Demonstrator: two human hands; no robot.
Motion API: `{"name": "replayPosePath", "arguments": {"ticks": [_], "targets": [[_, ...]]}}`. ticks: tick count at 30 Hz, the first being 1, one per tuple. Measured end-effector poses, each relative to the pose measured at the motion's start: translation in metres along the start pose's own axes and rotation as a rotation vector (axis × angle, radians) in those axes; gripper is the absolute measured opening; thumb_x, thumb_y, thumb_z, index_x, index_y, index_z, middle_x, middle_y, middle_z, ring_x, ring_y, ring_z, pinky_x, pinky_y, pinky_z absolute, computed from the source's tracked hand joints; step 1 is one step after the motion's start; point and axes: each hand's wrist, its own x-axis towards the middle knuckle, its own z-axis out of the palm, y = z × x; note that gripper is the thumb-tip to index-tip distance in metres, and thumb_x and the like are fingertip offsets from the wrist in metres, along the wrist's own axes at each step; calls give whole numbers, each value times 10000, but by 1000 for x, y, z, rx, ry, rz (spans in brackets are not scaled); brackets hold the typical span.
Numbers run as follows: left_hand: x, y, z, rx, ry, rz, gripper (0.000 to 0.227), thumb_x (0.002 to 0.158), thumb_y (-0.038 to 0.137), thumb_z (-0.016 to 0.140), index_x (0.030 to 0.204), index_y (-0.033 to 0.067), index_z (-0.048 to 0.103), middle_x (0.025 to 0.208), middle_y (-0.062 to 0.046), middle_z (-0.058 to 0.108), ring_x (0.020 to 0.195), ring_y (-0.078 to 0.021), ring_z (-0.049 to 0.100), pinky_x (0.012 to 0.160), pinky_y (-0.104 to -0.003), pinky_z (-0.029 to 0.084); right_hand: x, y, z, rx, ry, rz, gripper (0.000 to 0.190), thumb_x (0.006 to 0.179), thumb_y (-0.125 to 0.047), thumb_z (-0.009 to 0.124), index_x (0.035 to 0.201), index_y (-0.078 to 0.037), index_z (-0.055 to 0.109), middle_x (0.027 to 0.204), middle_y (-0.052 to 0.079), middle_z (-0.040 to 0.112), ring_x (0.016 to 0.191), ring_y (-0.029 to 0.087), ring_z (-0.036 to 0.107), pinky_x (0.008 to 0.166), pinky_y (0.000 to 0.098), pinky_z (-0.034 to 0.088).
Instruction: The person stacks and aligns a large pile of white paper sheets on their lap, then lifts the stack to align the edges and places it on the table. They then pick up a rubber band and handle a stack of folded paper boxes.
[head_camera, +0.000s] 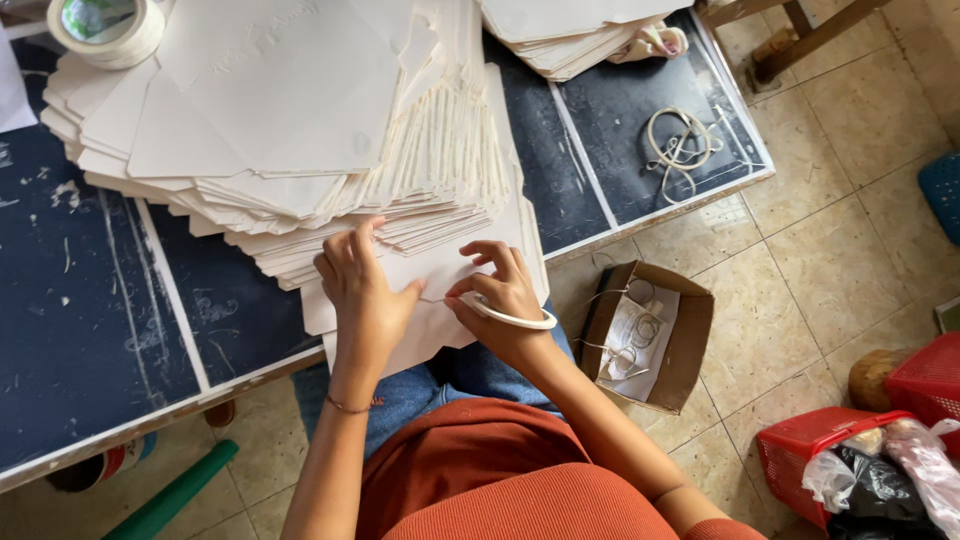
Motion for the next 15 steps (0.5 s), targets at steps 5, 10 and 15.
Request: {"name": "replayPosePath", "arguments": {"ticks": [5,10,15], "targets": [[-15,-15,-1,-73,-27,-28,985,637,190,1039,1464,184,504,1340,-85,436,1248,-411,461,1079,-604,455,4,-1,19,-140,9,-28,129,833,-208,889,858,-165,770,1316,59,640,1090,297,661,869,447,541],[-12,-13,-1,-74,-55,-56,1064,603,282,1065,1492,219,483,1346,-75,404,1255,-411,439,1070,-603,452,7,-8,13,-231,30,-125,120,872,-190,862,839,-144,756,1281,88,643,999,308,675,813,458,555],[-12,-3,-12,-92,-90,-62,1025,636,244,1048,1489,188,483,1352,-105,400,1265,-451,421,1055,-644,435,6,4,-31,-11,114,41,173,908,-169,884,844,-52,774,1357,155,632,1006,344,713,892,431,604]]}}
